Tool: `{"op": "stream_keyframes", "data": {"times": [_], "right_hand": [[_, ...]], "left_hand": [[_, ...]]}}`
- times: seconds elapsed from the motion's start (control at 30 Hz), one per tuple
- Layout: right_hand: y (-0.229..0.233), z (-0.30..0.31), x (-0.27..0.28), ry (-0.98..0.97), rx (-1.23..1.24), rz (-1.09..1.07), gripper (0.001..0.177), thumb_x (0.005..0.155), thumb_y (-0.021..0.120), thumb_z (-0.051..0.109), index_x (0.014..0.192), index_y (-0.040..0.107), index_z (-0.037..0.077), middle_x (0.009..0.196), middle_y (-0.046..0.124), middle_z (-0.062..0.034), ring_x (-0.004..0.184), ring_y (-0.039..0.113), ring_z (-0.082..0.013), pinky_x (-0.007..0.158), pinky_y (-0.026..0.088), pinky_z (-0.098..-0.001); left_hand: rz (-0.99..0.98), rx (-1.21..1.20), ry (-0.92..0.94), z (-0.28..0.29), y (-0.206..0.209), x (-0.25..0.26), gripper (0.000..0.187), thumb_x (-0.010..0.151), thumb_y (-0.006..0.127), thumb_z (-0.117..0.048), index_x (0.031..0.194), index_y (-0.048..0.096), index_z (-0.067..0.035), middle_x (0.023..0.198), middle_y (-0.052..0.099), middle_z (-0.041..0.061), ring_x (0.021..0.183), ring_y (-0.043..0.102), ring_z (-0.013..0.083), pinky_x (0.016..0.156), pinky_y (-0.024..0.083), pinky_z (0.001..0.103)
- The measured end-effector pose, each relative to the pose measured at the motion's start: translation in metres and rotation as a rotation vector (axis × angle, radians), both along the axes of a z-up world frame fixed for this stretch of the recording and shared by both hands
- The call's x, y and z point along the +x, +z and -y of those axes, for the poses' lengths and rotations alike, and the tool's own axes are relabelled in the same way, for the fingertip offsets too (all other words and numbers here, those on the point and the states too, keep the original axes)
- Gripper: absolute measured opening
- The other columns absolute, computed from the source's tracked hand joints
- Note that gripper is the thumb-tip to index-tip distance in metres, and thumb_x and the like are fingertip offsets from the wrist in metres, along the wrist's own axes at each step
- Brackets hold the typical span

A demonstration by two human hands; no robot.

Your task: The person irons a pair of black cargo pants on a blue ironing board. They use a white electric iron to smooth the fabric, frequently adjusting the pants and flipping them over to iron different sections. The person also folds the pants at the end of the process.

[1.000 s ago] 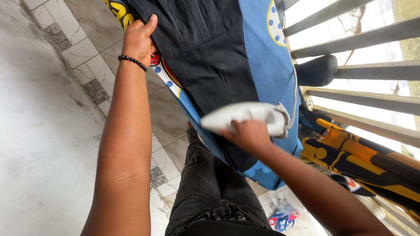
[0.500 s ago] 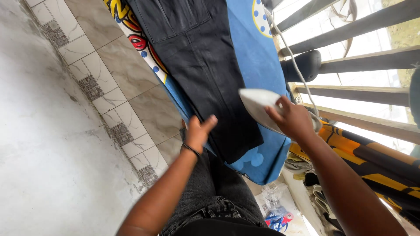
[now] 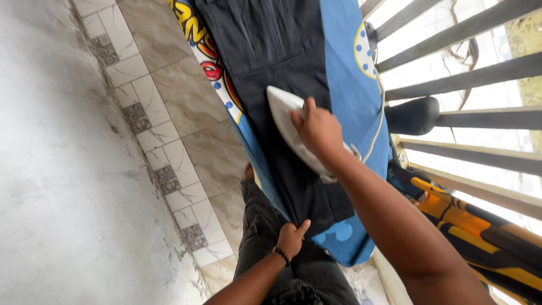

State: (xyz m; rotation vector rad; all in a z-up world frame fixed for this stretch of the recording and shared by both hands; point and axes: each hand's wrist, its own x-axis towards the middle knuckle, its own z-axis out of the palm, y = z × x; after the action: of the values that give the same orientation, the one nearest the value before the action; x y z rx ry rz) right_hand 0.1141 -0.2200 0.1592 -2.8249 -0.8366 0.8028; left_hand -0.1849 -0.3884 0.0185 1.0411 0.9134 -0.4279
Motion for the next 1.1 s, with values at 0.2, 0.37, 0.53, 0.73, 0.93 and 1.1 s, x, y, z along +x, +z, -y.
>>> {"op": "stream_keyframes", "data": {"times": [0.2, 0.37, 0.53, 0.73, 0.93, 1.1], "right_hand": [[0.013, 0.018, -0.03, 0.291, -0.139, 0.015, 0.051, 0.096, 0.058, 0.057, 0.112, 0.066, 0.009, 0.075, 0.072, -0.0173, 0.071, 0.071, -0.0382, 0.063, 0.054, -0.0489], [-0.003, 0.035, 0.026, -0.074, -0.172, 0.209, 0.06, 0.093, 0.058, 0.064, 0.102, 0.07, 0.006, 0.08, 0.072, -0.0202, 0.077, 0.07, -0.0418, 0.064, 0.053, -0.0518], [-0.007, 0.091, 0.048, -0.208, -0.179, 0.062, 0.063, 0.098, 0.053, 0.064, 0.105, 0.067, 0.003, 0.083, 0.071, -0.0239, 0.082, 0.07, -0.0446, 0.073, 0.053, -0.0539], [-0.002, 0.089, 0.028, -0.271, -0.195, 0.039, 0.062, 0.099, 0.053, 0.062, 0.1, 0.066, 0.001, 0.083, 0.07, -0.0243, 0.083, 0.068, -0.0456, 0.074, 0.052, -0.0548], [0.002, 0.029, 0.066, -0.375, -0.124, -0.005, 0.062, 0.1, 0.049, 0.062, 0.101, 0.065, 0.003, 0.08, 0.076, -0.0198, 0.086, 0.071, -0.04, 0.078, 0.052, -0.0509], [-0.011, 0.069, 0.04, -0.222, -0.148, 0.101, 0.064, 0.094, 0.053, 0.064, 0.114, 0.069, 0.005, 0.093, 0.073, -0.0248, 0.09, 0.069, -0.0455, 0.076, 0.053, -0.0533]], "left_hand": [[-0.005, -0.105, -0.146, 0.003, -0.014, -0.007, 0.064, 0.105, 0.058, -0.05, 0.065, 0.053, -0.001, 0.059, 0.055, 0.006, 0.054, 0.052, 0.0193, 0.056, 0.047, 0.038], [-0.001, -0.071, -0.205, -0.012, -0.01, -0.002, 0.062, 0.101, 0.059, -0.055, 0.061, 0.054, -0.009, 0.06, 0.058, 0.001, 0.057, 0.058, 0.0146, 0.063, 0.051, 0.032], [-0.002, 0.027, -0.223, -0.07, 0.033, 0.001, 0.055, 0.097, 0.07, -0.05, 0.078, 0.058, 0.0, 0.071, 0.057, 0.009, 0.066, 0.055, 0.0173, 0.065, 0.05, 0.037], [0.261, 0.065, 0.555, -0.23, 0.033, 0.092, 0.049, 0.101, 0.071, -0.016, 0.143, 0.058, 0.006, 0.1, 0.064, 0.004, 0.089, 0.06, 0.0096, 0.083, 0.052, 0.026], [0.251, 0.565, 0.575, -0.34, 0.046, 0.196, 0.048, 0.093, 0.079, -0.029, 0.125, 0.064, 0.003, 0.095, 0.071, 0.007, 0.082, 0.062, 0.0111, 0.075, 0.053, 0.026], [0.033, 0.648, 0.334, -0.308, 0.043, 0.199, 0.059, 0.078, 0.089, -0.046, 0.093, 0.067, 0.007, 0.092, 0.074, 0.013, 0.086, 0.071, 0.0232, 0.079, 0.057, 0.038]]}}
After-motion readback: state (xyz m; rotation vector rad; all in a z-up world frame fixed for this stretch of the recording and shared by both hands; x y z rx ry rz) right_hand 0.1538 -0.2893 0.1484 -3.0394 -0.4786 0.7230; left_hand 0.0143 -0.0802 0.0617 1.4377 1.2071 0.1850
